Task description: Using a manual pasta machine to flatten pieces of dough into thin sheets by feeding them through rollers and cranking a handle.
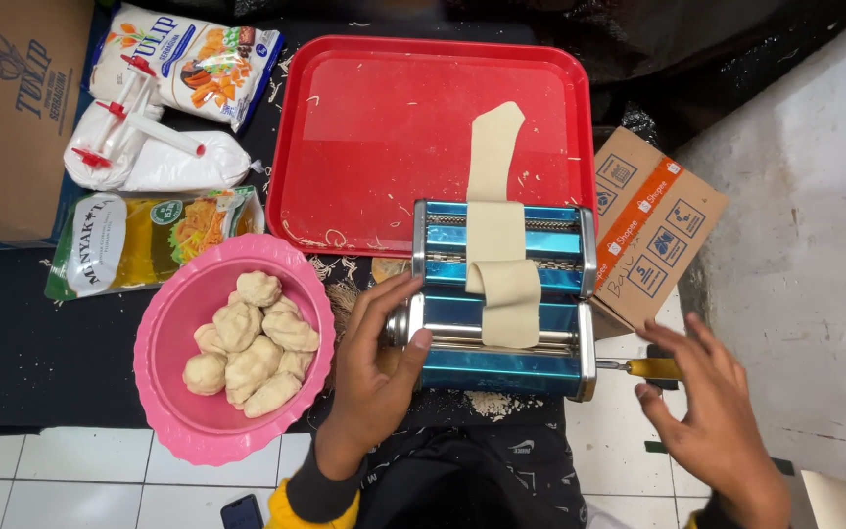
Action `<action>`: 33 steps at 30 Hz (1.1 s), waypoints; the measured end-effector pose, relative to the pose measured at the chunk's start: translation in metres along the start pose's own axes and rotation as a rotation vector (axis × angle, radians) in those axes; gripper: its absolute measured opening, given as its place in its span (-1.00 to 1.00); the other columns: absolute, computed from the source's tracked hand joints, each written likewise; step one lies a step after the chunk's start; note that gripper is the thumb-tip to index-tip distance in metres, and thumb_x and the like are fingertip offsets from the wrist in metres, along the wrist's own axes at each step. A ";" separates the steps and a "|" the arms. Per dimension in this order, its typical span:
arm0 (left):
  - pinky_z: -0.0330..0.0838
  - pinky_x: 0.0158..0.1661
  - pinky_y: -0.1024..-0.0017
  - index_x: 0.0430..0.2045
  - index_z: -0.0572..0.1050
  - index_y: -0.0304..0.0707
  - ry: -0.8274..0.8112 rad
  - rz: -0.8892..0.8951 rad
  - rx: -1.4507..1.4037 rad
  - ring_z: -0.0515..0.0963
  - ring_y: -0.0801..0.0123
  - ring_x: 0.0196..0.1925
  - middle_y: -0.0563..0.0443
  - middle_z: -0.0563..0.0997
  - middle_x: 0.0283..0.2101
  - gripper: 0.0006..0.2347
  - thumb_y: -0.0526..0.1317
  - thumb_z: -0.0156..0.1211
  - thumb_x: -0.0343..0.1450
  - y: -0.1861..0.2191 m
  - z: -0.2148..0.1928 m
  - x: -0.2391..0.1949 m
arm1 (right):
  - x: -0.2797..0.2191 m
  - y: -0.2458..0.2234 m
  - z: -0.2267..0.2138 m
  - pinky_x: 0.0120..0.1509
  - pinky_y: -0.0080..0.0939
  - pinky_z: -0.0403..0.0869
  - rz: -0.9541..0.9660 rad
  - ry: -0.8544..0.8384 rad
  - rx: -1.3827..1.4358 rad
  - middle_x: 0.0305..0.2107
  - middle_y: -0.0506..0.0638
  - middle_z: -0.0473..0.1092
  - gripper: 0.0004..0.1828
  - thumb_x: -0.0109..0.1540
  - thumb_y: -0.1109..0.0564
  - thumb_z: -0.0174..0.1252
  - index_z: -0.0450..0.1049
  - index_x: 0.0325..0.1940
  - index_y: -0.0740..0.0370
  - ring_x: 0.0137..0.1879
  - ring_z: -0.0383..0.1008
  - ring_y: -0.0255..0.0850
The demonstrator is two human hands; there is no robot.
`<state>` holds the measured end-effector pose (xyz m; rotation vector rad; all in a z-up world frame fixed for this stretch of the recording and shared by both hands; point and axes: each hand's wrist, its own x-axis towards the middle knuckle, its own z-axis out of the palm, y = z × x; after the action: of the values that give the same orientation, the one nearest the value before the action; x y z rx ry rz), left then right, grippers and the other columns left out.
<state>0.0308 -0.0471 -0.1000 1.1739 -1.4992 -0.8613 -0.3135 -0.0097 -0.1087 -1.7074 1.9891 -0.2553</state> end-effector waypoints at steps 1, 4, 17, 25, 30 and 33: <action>0.40 0.30 0.23 0.19 0.42 -0.24 -0.001 0.004 0.000 0.48 0.14 0.36 -0.14 0.46 0.24 -0.60 -0.03 0.04 0.52 -0.001 0.001 0.000 | 0.002 0.011 0.008 0.52 0.27 -0.03 -0.001 0.004 0.001 0.48 -0.11 0.11 -0.35 0.19 -0.07 0.06 0.26 0.41 -0.23 0.70 -0.23 -0.04; 0.36 0.31 0.05 0.18 0.49 -0.04 -0.073 0.156 0.220 0.37 -0.10 0.41 -0.27 0.29 0.35 -0.65 -0.01 0.07 0.53 -0.001 0.002 0.004 | 0.004 0.035 0.029 0.39 0.03 0.29 0.121 -0.131 -0.262 0.16 -0.15 0.44 -0.37 0.16 -0.30 0.19 0.38 0.30 -0.21 0.37 0.33 -0.14; 0.52 0.00 0.25 0.01 0.43 -0.06 -0.301 -0.945 -0.189 0.61 0.26 -0.01 0.03 0.60 -0.05 -0.60 0.15 -0.08 0.44 0.001 0.009 0.156 | -0.068 0.063 -0.015 -0.21 -0.46 0.41 0.236 -0.058 -0.472 -0.50 -0.49 0.56 -0.78 -0.02 -0.27 0.30 0.48 -0.31 -0.47 -0.41 0.36 -0.39; 0.61 -0.06 0.33 0.39 0.30 -0.10 -0.871 -0.729 -0.967 0.64 0.09 0.08 -0.29 0.52 0.23 -0.45 0.00 0.12 0.46 -0.059 0.024 0.200 | -0.036 0.015 -0.058 -0.51 -0.35 0.19 -0.251 0.450 0.057 -0.72 -0.09 0.35 -0.71 0.08 0.17 0.44 0.39 -0.39 0.19 -0.65 0.16 -0.40; 0.66 -0.03 0.47 0.27 0.43 -0.14 -0.898 -0.313 -0.515 0.67 0.33 0.02 -0.08 0.65 0.02 -0.55 -0.42 0.22 0.43 -0.037 0.033 0.233 | 0.028 0.032 -0.069 -0.12 -0.33 0.32 -0.254 0.595 -0.213 -0.45 -0.20 0.38 -0.67 0.32 0.00 0.47 0.40 -0.28 0.06 -0.37 0.30 -0.39; 0.65 -0.31 0.54 0.30 0.36 -0.26 -0.866 -0.181 -0.598 0.70 0.41 -0.22 -0.25 0.70 0.02 -0.54 -0.47 0.16 0.45 -0.003 0.036 0.231 | 0.079 0.030 -0.066 -0.15 -0.26 0.29 -0.180 0.478 -0.244 -0.59 -0.20 0.34 -0.66 0.20 -0.05 0.43 0.36 -0.37 0.01 -0.44 0.25 -0.31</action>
<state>-0.0087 -0.2709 -0.0473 0.4862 -1.5999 -1.9471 -0.3789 -0.0913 -0.0856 -2.1430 2.2732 -0.5468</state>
